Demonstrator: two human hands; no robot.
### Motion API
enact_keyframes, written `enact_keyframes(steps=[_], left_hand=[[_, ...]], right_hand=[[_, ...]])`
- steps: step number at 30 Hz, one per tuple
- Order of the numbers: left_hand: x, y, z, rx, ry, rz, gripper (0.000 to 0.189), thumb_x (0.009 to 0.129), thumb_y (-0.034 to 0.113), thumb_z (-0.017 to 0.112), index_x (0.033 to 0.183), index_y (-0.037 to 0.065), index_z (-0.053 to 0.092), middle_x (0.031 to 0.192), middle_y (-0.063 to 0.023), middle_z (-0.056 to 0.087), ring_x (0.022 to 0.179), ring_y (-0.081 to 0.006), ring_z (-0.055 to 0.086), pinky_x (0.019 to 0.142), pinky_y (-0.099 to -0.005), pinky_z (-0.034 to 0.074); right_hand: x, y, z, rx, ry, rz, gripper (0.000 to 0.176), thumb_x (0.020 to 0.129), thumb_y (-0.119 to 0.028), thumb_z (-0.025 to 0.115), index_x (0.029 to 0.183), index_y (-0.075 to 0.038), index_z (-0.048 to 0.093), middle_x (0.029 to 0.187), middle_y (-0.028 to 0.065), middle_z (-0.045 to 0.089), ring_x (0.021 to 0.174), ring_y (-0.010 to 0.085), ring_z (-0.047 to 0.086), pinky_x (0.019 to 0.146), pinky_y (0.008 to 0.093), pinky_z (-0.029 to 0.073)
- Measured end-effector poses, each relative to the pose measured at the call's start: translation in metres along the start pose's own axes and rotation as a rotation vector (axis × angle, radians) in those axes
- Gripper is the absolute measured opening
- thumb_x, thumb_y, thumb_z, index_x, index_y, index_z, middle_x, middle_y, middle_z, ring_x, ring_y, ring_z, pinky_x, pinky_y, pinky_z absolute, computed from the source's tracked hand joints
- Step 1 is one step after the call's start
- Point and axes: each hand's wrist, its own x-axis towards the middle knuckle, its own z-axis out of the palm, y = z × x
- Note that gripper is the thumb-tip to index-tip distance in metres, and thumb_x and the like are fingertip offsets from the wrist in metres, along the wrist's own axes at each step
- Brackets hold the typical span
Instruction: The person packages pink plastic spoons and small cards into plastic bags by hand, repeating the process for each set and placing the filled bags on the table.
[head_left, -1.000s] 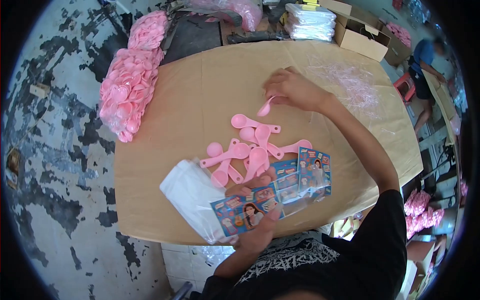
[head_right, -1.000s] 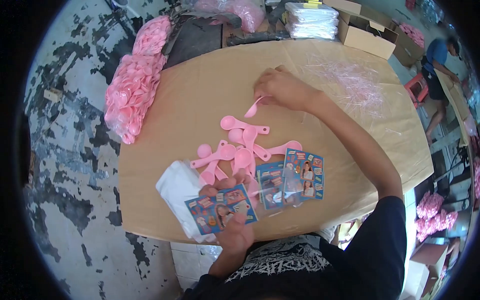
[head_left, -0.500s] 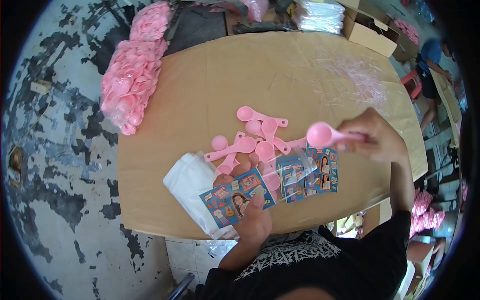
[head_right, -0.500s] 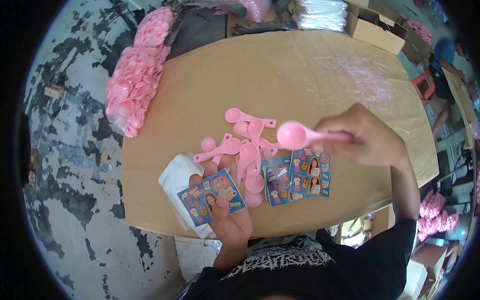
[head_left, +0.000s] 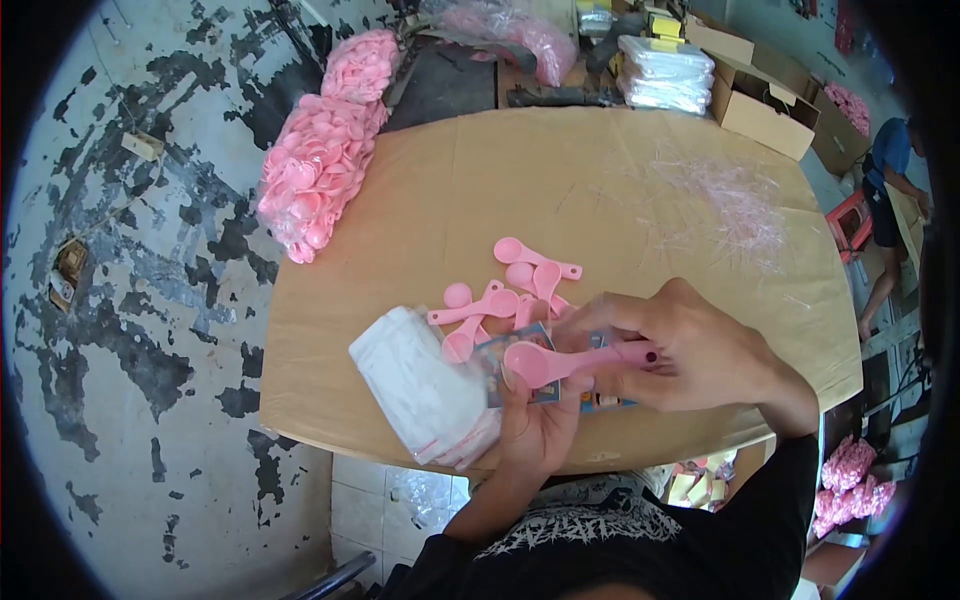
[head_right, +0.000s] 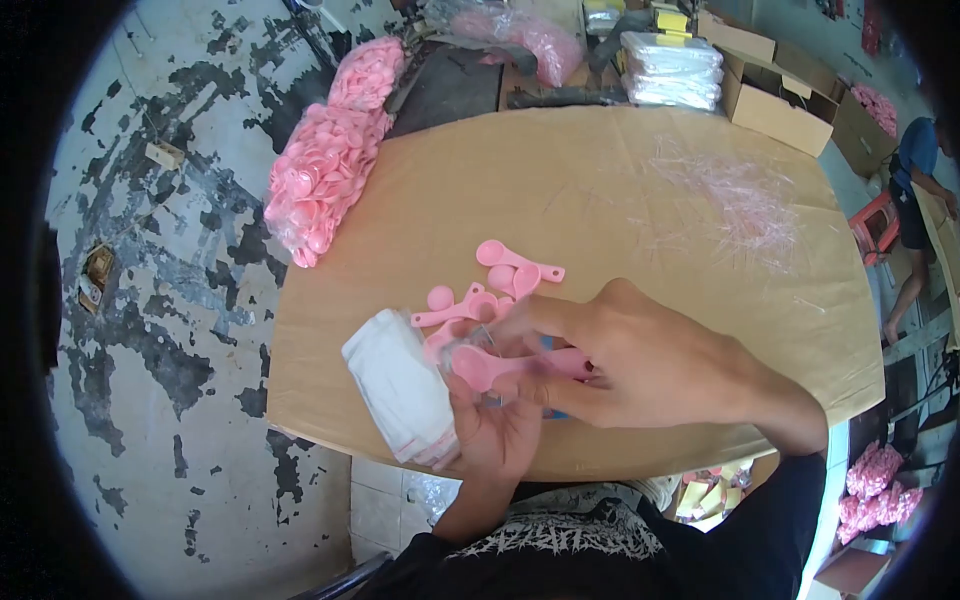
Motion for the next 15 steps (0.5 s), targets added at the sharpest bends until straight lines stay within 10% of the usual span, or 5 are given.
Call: enact_keyframes(steps=[5, 9, 15], left_hand=[[0.0, -0.001, 0.003, 0.003, -0.087, -0.129, 0.088, 0.086, 0.031, 0.072, 0.149, 0.003, 0.017, 0.148, -0.0188, 0.032, 0.139, -0.0276, 0.033, 0.114, -0.0411, 0.032], [0.0, 0.002, 0.009, 0.634, -0.023, 0.077, 0.096, 0.08, 0.011, 0.074, 0.151, 0.003, 0.012, 0.15, -0.0181, 0.028, 0.137, -0.0299, 0.035, 0.112, -0.0399, 0.032], [0.001, 0.021, 0.055, 1.432, -0.39, -0.413, 0.053, 0.089, 0.015, 0.067, 0.134, -0.004, 0.044, 0.129, -0.0131, 0.056, 0.116, -0.0195, 0.054, 0.099, -0.0327, 0.042]], right_hand=[[-0.021, -0.026, -0.043, -0.086, 0.196, 0.093, 0.008, 0.079, -0.009, 0.073, 0.081, -0.005, 0.066, 0.063, 0.0021, 0.063, 0.046, 0.0075, 0.055, 0.044, 0.0237, 0.038], [-0.026, -0.037, -0.049, -0.162, 0.299, 0.03, 0.009, 0.078, -0.007, 0.074, 0.076, -0.005, 0.066, 0.059, -0.0002, 0.062, 0.042, 0.0056, 0.052, 0.04, 0.0227, 0.034], [-0.019, -0.02, -0.028, -0.19, 0.086, -0.069, 0.015, 0.079, -0.016, 0.075, 0.089, -0.007, 0.068, 0.063, 0.0043, 0.063, 0.049, 0.0172, 0.059, 0.046, 0.03, 0.045]])
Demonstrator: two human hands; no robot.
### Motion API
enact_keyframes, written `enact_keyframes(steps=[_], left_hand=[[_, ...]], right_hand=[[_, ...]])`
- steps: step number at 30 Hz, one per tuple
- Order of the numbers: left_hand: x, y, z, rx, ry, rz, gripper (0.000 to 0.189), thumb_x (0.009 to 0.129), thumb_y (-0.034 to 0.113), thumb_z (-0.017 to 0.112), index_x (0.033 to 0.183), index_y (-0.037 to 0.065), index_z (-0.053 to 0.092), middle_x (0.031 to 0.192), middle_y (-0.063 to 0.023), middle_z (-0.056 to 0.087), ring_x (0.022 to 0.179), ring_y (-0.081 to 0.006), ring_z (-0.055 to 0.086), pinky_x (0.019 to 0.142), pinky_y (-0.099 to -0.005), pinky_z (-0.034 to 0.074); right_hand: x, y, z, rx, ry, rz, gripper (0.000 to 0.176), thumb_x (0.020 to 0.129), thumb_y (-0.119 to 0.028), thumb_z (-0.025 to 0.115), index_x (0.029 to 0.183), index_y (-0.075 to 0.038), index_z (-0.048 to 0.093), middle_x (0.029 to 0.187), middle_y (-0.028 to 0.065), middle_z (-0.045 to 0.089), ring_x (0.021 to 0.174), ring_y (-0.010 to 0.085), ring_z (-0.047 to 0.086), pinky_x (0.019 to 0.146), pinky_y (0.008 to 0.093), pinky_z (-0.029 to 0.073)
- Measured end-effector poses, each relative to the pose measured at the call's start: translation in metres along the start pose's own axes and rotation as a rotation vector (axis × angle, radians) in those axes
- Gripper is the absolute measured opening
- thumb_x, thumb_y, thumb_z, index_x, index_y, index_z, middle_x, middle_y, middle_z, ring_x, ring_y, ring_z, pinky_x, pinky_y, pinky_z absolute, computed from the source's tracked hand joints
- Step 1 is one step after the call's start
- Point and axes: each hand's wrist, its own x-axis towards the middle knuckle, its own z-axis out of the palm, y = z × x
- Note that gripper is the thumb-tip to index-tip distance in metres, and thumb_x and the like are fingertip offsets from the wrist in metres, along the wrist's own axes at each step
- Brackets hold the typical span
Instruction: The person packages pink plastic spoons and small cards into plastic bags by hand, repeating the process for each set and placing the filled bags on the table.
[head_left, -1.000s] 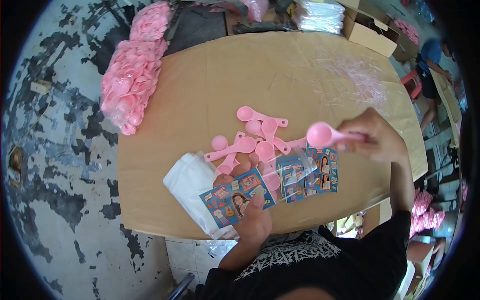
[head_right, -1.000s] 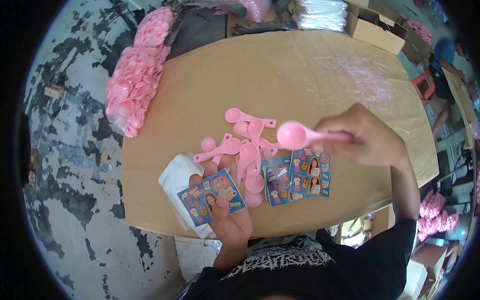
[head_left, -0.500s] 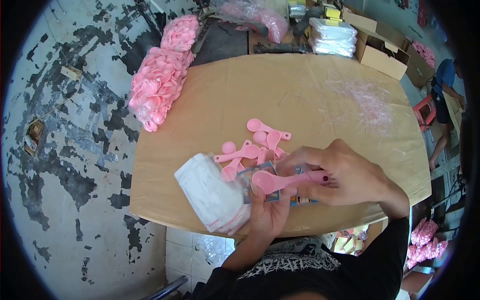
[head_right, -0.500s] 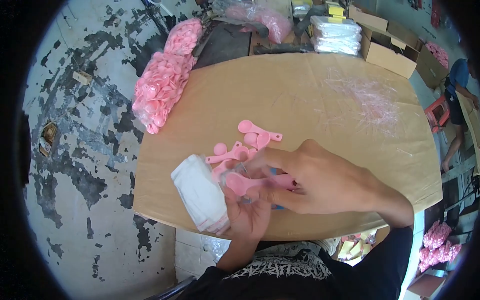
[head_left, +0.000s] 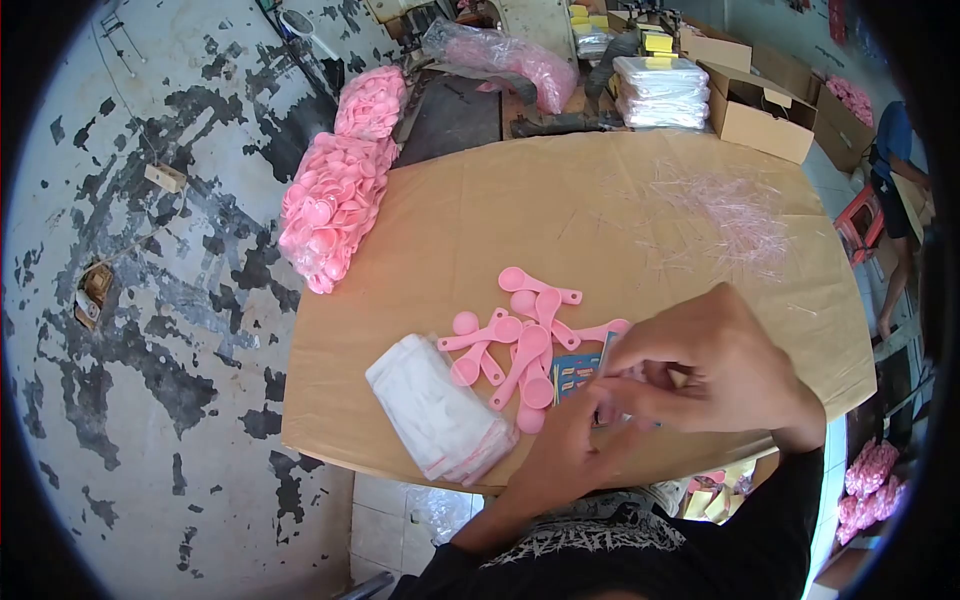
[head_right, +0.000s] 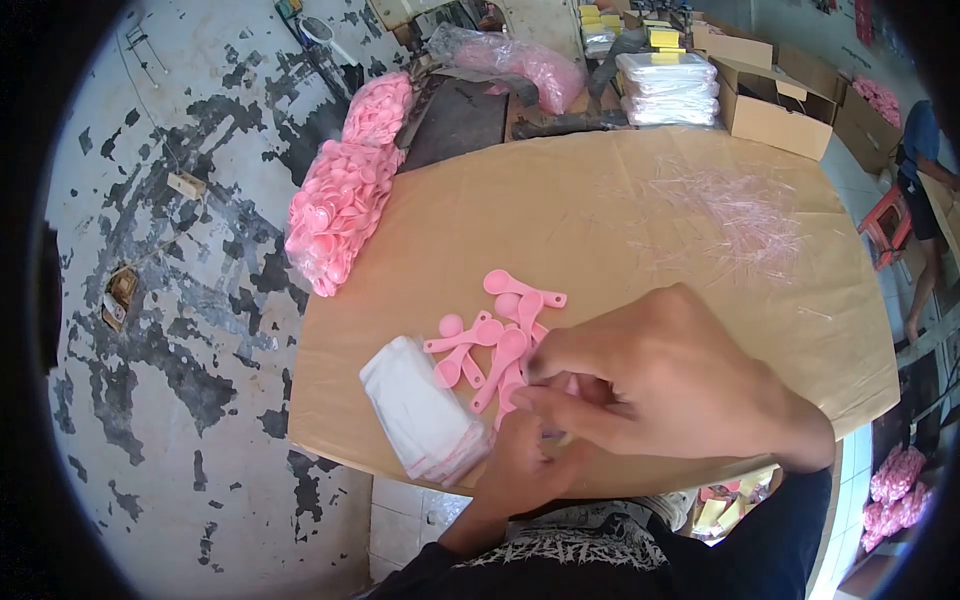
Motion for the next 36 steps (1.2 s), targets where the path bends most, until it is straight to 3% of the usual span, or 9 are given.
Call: enact_keyframes(steps=[4, 8, 11, 14, 16, 19, 23, 26, 36], left_hand=[[0.006, -0.016, -0.003, -0.367, -0.07, -0.038, 0.034, 0.1, 0.013, 0.052, 0.129, -0.004, 0.05, 0.12, -0.0097, 0.063, 0.111, -0.0148, 0.057, 0.096, -0.0298, 0.043], [0.001, -0.026, -0.011, -0.487, -0.321, -0.014, 0.048, 0.1, 0.01, 0.048, 0.144, -0.001, 0.03, 0.133, -0.0237, 0.054, 0.125, -0.0288, 0.053, 0.105, -0.0371, 0.041], [-0.005, -0.031, -0.012, -0.475, -0.291, 0.077, 0.043, 0.102, 0.012, 0.044, 0.141, -0.002, 0.033, 0.135, -0.0242, 0.052, 0.123, -0.0295, 0.054, 0.103, -0.0386, 0.043], [-0.001, -0.027, -0.009, -0.671, 0.082, 0.082, 0.039, 0.104, 0.016, 0.04, 0.136, -0.005, 0.037, 0.134, -0.0231, 0.051, 0.117, -0.0286, 0.059, 0.097, -0.037, 0.049], [0.003, -0.022, -0.012, -0.548, 0.136, 0.018, 0.036, 0.105, 0.017, 0.037, 0.133, -0.006, 0.041, 0.13, -0.0216, 0.054, 0.112, -0.0272, 0.062, 0.092, -0.0344, 0.052], [0.006, -0.018, -0.012, -0.466, 0.21, -0.035, 0.036, 0.105, 0.017, 0.035, 0.132, -0.006, 0.043, 0.125, -0.0187, 0.057, 0.107, -0.0258, 0.065, 0.088, -0.0317, 0.054], [0.004, -0.021, -0.01, -0.295, 0.26, 0.005, 0.038, 0.105, 0.014, 0.035, 0.136, -0.007, 0.041, 0.12, -0.0155, 0.06, 0.104, -0.0251, 0.066, 0.085, -0.029, 0.054], [0.005, -0.021, -0.006, -0.226, 0.352, 0.065, 0.032, 0.104, 0.013, 0.04, 0.128, -0.007, 0.048, 0.096, -0.0115, 0.068, 0.084, -0.0171, 0.066, 0.077, -0.0273, 0.051], [-0.002, -0.006, -0.025, 0.284, 0.14, 0.018, 0.026, 0.097, 0.006, 0.047, 0.12, -0.004, 0.052, 0.08, -0.027, 0.06, 0.074, -0.0434, 0.06, 0.067, -0.0425, 0.046]], right_hand=[[0.014, 0.01, -0.008, -0.027, 0.221, -0.012, 0.028, 0.08, -0.015, 0.073, 0.104, -0.004, 0.065, 0.101, 0.0142, 0.068, 0.086, 0.0231, 0.07, 0.065, 0.0329, 0.054], [0.012, 0.038, -0.001, 0.2, -0.109, 0.187, 0.027, 0.083, -0.013, 0.07, 0.107, -0.003, 0.065, 0.093, 0.0145, 0.07, 0.079, 0.0255, 0.07, 0.068, 0.0348, 0.055], [0.013, 0.046, 0.007, 0.263, -0.194, 0.24, 0.024, 0.085, -0.011, 0.067, 0.108, -0.003, 0.064, 0.085, 0.0142, 0.071, 0.073, 0.0267, 0.07, 0.068, 0.036, 0.056], [0.009, 0.051, 0.012, 0.165, -0.167, 0.186, 0.021, 0.085, -0.01, 0.067, 0.104, -0.003, 0.065, 0.08, 0.0124, 0.07, 0.07, 0.0267, 0.07, 0.067, 0.0361, 0.056], [0.007, 0.051, 0.015, 0.051, -0.137, 0.17, 0.021, 0.081, -0.011, 0.071, 0.1, -0.004, 0.066, 0.083, 0.0097, 0.07, 0.076, 0.025, 0.069, 0.067, 0.0358, 0.055], [0.01, 0.06, 0.027, -0.433, 0.137, -0.25, 0.022, 0.071, -0.016, 0.074, 0.091, -0.007, 0.067, 0.087, 0.0052, 0.066, 0.085, 0.0218, 0.064, 0.069, 0.0345, 0.053], [0.006, 0.055, 0.034, -0.405, 0.051, -0.263, 0.022, 0.066, -0.02, 0.074, 0.085, -0.009, 0.067, 0.089, 0.0031, 0.063, 0.089, 0.0198, 0.06, 0.074, 0.0333, 0.051], [0.005, 0.058, 0.042, -0.441, 0.062, -0.278, 0.018, 0.068, -0.02, 0.072, 0.081, -0.009, 0.067, 0.084, 0.0032, 0.063, 0.087, 0.0195, 0.061, 0.076, 0.0334, 0.05], [-0.002, 0.059, 0.043, -0.384, -0.087, -0.257, 0.017, 0.068, -0.02, 0.069, 0.07, -0.005, 0.061, 0.071, 0.0059, 0.061, 0.072, 0.0232, 0.063, 0.069, 0.0354, 0.051]])
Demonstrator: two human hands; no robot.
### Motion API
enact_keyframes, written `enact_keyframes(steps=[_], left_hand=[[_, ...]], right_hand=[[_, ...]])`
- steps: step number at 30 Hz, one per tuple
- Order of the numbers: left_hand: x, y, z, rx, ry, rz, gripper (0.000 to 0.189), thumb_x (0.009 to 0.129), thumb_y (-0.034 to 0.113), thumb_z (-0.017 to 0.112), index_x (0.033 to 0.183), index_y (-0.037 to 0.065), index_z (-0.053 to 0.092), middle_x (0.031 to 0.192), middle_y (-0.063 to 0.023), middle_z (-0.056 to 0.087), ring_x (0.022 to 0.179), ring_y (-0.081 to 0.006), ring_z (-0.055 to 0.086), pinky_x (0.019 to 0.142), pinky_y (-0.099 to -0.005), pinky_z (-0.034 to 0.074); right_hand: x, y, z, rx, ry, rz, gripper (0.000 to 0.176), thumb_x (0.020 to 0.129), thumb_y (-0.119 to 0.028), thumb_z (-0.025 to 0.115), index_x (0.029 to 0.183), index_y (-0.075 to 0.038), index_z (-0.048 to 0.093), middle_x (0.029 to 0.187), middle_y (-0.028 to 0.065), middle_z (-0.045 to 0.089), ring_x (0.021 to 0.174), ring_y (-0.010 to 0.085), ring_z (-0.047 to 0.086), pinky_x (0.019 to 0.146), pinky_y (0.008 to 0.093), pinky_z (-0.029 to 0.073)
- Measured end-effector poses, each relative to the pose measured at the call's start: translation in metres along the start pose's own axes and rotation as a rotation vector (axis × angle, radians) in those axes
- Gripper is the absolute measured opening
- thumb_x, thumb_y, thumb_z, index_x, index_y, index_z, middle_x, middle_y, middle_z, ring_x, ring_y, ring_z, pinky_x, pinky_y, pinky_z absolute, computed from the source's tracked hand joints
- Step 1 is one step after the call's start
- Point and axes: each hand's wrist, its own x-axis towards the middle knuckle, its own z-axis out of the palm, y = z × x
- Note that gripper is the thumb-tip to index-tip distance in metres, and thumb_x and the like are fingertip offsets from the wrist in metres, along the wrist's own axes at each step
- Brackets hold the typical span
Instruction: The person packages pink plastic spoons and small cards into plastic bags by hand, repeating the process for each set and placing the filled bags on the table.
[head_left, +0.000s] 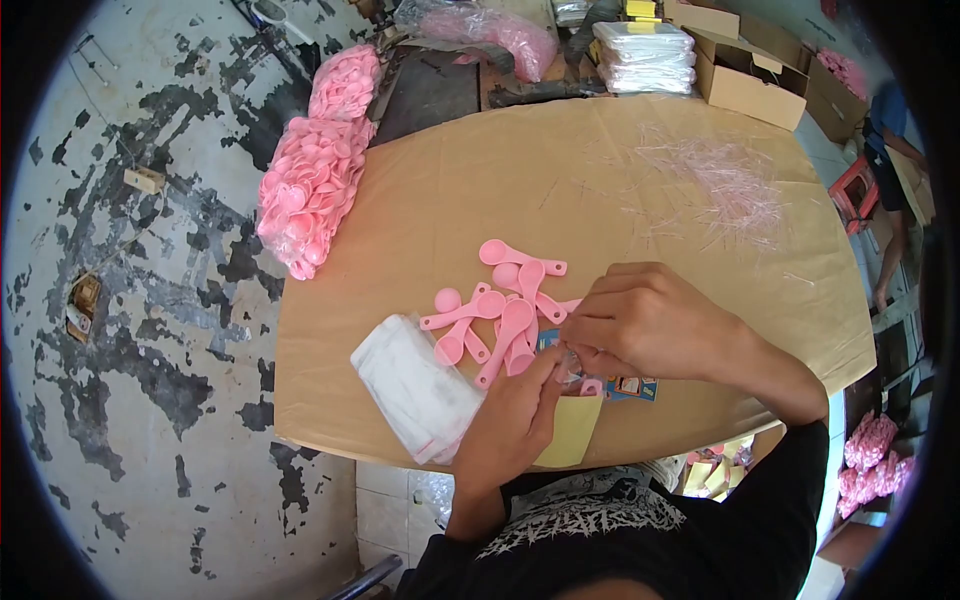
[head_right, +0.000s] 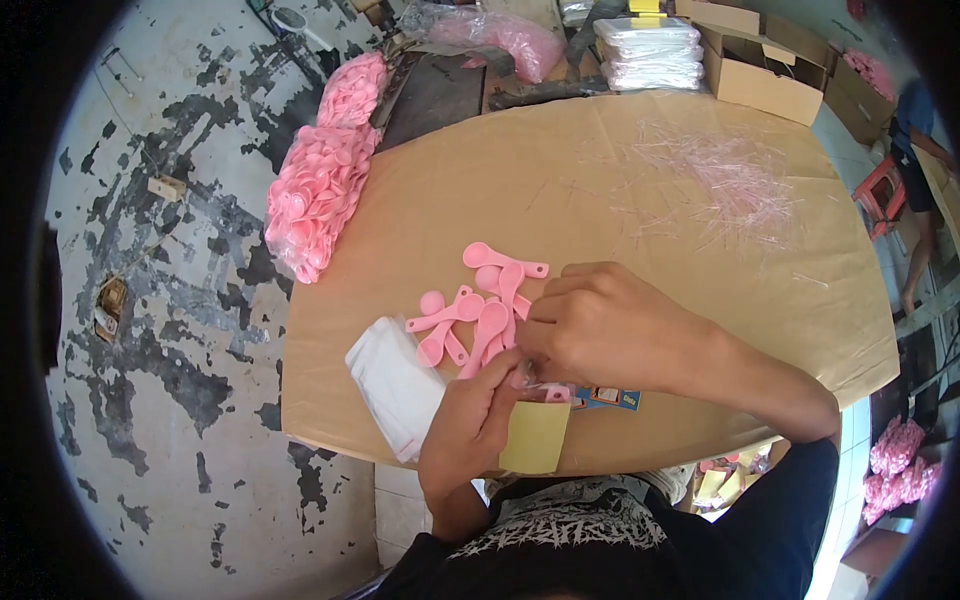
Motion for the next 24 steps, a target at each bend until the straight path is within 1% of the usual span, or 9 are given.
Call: enact_keyframes(steps=[5, 8, 12, 15, 16, 18, 20, 23, 24], left_hand=[[-0.012, -0.007, 0.008, -0.063, -0.046, 0.115, 0.029, 0.096, 0.003, 0.047, 0.123, -0.004, 0.051, 0.088, -0.0271, 0.062, 0.081, -0.0425, 0.063, 0.072, -0.0417, 0.048], [-0.012, -0.012, 0.01, -0.1, -0.007, 0.162, 0.026, 0.101, 0.009, 0.042, 0.121, -0.004, 0.053, 0.088, -0.0208, 0.066, 0.078, -0.0232, 0.068, 0.072, -0.0303, 0.051], [-0.016, -0.025, 0.018, -1.028, -0.094, 0.192, 0.034, 0.104, 0.015, 0.035, 0.132, -0.005, 0.038, 0.122, -0.0307, 0.058, 0.1, -0.0441, 0.065, 0.085, -0.044, 0.057], [-0.011, -0.031, 0.011, -1.061, -0.036, 0.101, 0.035, 0.104, 0.015, 0.033, 0.132, -0.006, 0.036, 0.126, -0.032, 0.055, 0.101, -0.0422, 0.065, 0.086, -0.0436, 0.056], [-0.008, -0.034, 0.011, -1.13, -0.018, 0.076, 0.035, 0.105, 0.016, 0.032, 0.134, -0.003, 0.039, 0.129, -0.0275, 0.055, 0.103, -0.0331, 0.066, 0.087, -0.0384, 0.055], [-0.003, -0.025, 0.012, -0.977, 0.124, 0.032, 0.035, 0.105, 0.017, 0.033, 0.133, -0.003, 0.04, 0.129, -0.0269, 0.055, 0.103, -0.0328, 0.066, 0.085, -0.0363, 0.056], [0.002, -0.019, 0.011, -0.812, 0.242, 0.019, 0.035, 0.106, 0.019, 0.033, 0.132, -0.003, 0.042, 0.131, -0.0254, 0.054, 0.105, -0.0338, 0.065, 0.085, -0.0341, 0.056], [0.003, -0.031, 0.011, -0.95, 0.252, 0.045, 0.035, 0.106, 0.019, 0.033, 0.131, -0.002, 0.043, 0.133, -0.025, 0.052, 0.11, -0.0354, 0.062, 0.086, -0.0346, 0.055], [0.006, -0.032, 0.012, -0.95, 0.266, 0.067, 0.035, 0.106, 0.019, 0.033, 0.131, -0.002, 0.043, 0.134, -0.0248, 0.051, 0.112, -0.0359, 0.061, 0.087, -0.0352, 0.055]], right_hand=[[-0.006, -0.005, -0.013, 0.055, -0.022, 0.017, 0.018, 0.068, -0.019, 0.071, 0.071, -0.005, 0.06, 0.068, 0.0054, 0.059, 0.065, 0.0242, 0.061, 0.063, 0.036, 0.051], [-0.003, -0.008, -0.017, 0.125, 0.121, 0.081, 0.016, 0.065, -0.009, 0.073, 0.071, -0.007, 0.059, 0.064, 0.0035, 0.056, 0.061, 0.0212, 0.06, 0.057, 0.0328, 0.049], [-0.004, -0.01, -0.064, 0.435, 0.222, 0.165, 0.016, 0.066, -0.005, 0.074, 0.068, -0.006, 0.059, 0.064, 0.0025, 0.059, 0.06, 0.0157, 0.061, 0.053, 0.0268, 0.047], [-0.022, 0.029, -0.087, 0.806, 0.127, 0.002, 0.008, 0.07, -0.004, 0.07, 0.072, -0.005, 0.063, 0.07, 0.0018, 0.064, 0.059, 0.0124, 0.061, 0.054, 0.0252, 0.047], [-0.028, 0.051, -0.081, 0.875, 0.11, -0.026, 0.007, 0.072, -0.004, 0.07, 0.073, -0.005, 0.063, 0.072, 0.0026, 0.065, 0.061, 0.0132, 0.062, 0.056, 0.0259, 0.048], [-0.03, 0.083, -0.07, 0.649, 0.029, 0.673, 0.006, 0.076, -0.005, 0.069, 0.082, -0.003, 0.067, 0.078, 0.0076, 0.068, 0.072, 0.0179, 0.065, 0.065, 0.0298, 0.05], [-0.076, 0.147, -0.025, -0.989, -0.052, 0.496, 0.017, 0.079, -0.008, 0.07, 0.095, -0.001, 0.07, 0.085, 0.0119, 0.07, 0.084, 0.0232, 0.066, 0.075, 0.0337, 0.051], [-0.062, 0.138, -0.044, -0.417, 0.255, 0.644, 0.016, 0.08, -0.01, 0.071, 0.094, -0.003, 0.071, 0.091, 0.0138, 0.07, 0.078, 0.0261, 0.065, 0.073, 0.0389, 0.053], [-0.056, 0.129, -0.051, -0.475, 0.242, 0.641, 0.018, 0.081, -0.011, 0.071, 0.098, -0.003, 0.07, 0.089, 0.0132, 0.069, 0.078, 0.0239, 0.065, 0.073, 0.0357, 0.052]])
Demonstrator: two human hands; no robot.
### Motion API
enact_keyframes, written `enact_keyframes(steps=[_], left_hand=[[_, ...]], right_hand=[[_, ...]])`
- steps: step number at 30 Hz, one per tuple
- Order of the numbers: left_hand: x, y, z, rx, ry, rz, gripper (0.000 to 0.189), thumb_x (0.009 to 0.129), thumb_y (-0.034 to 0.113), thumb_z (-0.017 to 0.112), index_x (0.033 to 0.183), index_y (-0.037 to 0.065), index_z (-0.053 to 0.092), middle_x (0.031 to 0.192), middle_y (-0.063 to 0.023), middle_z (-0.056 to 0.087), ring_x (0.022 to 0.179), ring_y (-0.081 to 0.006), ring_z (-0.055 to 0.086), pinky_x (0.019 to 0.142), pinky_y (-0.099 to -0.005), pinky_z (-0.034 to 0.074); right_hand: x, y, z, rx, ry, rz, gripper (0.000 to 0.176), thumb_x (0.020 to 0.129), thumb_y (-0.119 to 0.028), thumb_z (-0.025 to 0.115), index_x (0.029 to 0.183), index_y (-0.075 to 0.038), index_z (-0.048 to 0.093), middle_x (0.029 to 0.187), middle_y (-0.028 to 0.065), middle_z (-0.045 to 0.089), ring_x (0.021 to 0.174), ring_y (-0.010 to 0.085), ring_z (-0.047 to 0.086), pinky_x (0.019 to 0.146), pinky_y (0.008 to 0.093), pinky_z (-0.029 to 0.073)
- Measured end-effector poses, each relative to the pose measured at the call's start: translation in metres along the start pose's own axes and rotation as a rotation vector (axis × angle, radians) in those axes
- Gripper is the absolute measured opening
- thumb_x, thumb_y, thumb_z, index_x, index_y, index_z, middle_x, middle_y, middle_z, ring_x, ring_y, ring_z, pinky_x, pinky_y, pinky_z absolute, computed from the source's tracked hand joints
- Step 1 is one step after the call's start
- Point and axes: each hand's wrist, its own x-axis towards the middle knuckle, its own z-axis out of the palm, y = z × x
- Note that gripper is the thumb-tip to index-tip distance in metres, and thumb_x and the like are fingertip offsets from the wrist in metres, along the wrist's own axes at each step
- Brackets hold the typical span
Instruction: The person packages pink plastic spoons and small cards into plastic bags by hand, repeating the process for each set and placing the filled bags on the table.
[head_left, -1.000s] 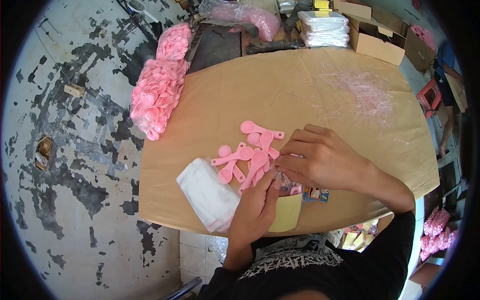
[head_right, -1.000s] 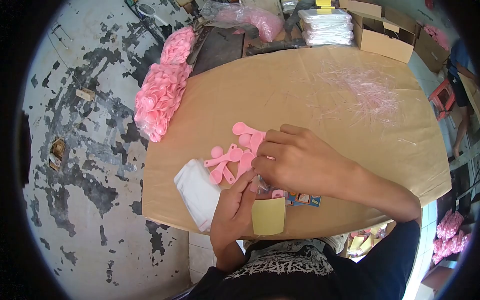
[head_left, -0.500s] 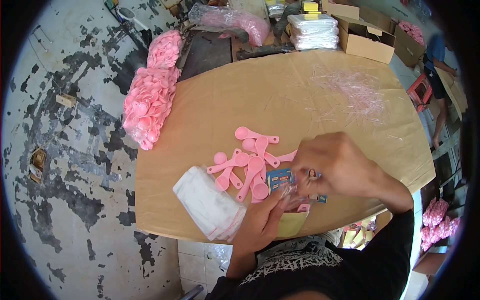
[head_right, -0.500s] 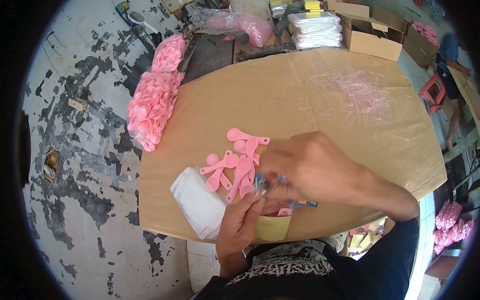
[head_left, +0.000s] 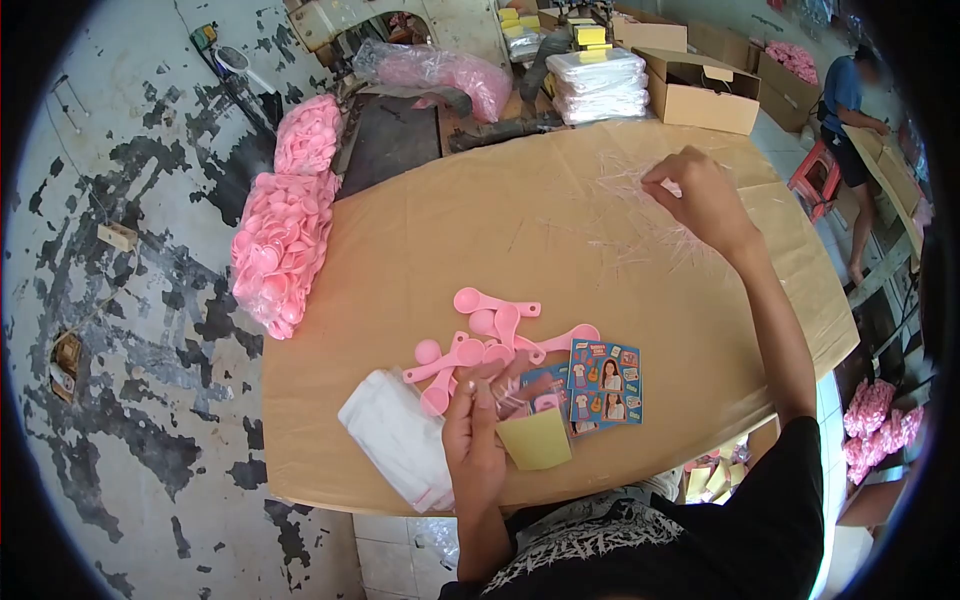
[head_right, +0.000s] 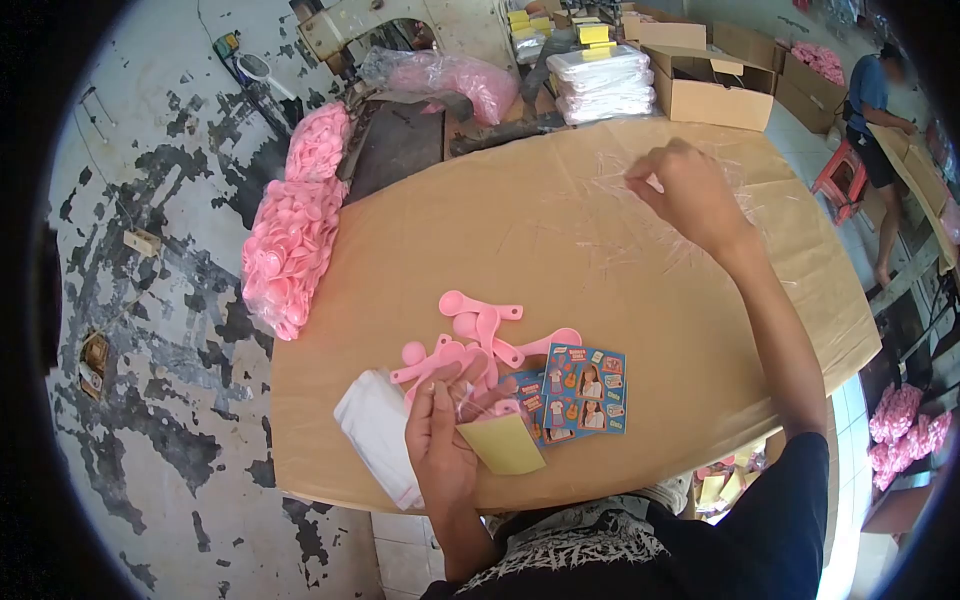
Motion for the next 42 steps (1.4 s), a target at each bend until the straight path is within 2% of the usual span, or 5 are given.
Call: enact_keyframes(steps=[4, 9, 18, 28, 42], left_hand=[[0.008, -0.004, 0.004, -0.001, -0.024, 0.046, 0.035, 0.106, 0.019, 0.033, 0.132, -0.003, 0.042, 0.139, -0.0243, 0.047, 0.121, -0.0368, 0.055, 0.095, -0.0384, 0.051], [0.007, -0.01, 0.006, 0.085, -0.045, -0.002, 0.038, 0.105, 0.019, 0.036, 0.134, -0.004, 0.04, 0.139, -0.0292, 0.044, 0.12, -0.0366, 0.055, 0.093, -0.0401, 0.053], [-0.001, -0.011, 0.003, 0.063, -0.077, -0.117, 0.035, 0.102, 0.018, 0.048, 0.127, -0.005, 0.056, 0.12, -0.0126, 0.063, 0.101, -0.0108, 0.06, 0.085, -0.0244, 0.049], [-0.001, -0.009, -0.001, 0.323, -0.105, -0.038, 0.03, 0.097, 0.005, 0.053, 0.126, -0.004, 0.057, 0.111, -0.0099, 0.067, 0.099, -0.0115, 0.062, 0.083, -0.0237, 0.049], [-0.004, -0.01, -0.006, 0.419, -0.181, 0.004, 0.028, 0.086, -0.011, 0.04, 0.1, -0.003, 0.063, 0.1, -0.0123, 0.066, 0.094, -0.0159, 0.063, 0.087, -0.0258, 0.045]], right_hand=[[-0.031, -0.083, -0.022, 0.981, -0.331, 0.126, 0.016, 0.082, -0.017, 0.075, 0.09, -0.004, 0.071, 0.08, 0.0049, 0.07, 0.078, 0.0153, 0.065, 0.072, 0.0291, 0.049], [-0.069, -0.137, -0.01, 1.209, -0.618, 0.127, 0.017, 0.086, -0.007, 0.072, 0.102, -0.001, 0.07, 0.09, 0.0063, 0.071, 0.075, 0.0086, 0.064, 0.064, 0.0232, 0.051], [-0.074, -0.133, 0.0, 1.296, -0.589, 0.03, 0.016, 0.089, -0.006, 0.067, 0.104, -0.002, 0.07, 0.102, 0.0092, 0.072, 0.085, 0.0095, 0.067, 0.075, 0.0238, 0.054], [-0.08, -0.125, 0.003, 1.371, -0.51, 0.114, 0.021, 0.089, -0.001, 0.064, 0.109, -0.004, 0.071, 0.1, 0.0101, 0.072, 0.086, 0.0135, 0.067, 0.077, 0.0282, 0.054], [-0.074, -0.103, 0.016, 1.158, -0.301, -0.421, 0.022, 0.067, 0.004, 0.061, 0.08, -0.009, 0.072, 0.076, 0.0024, 0.071, 0.072, 0.0194, 0.063, 0.078, 0.0341, 0.047]])
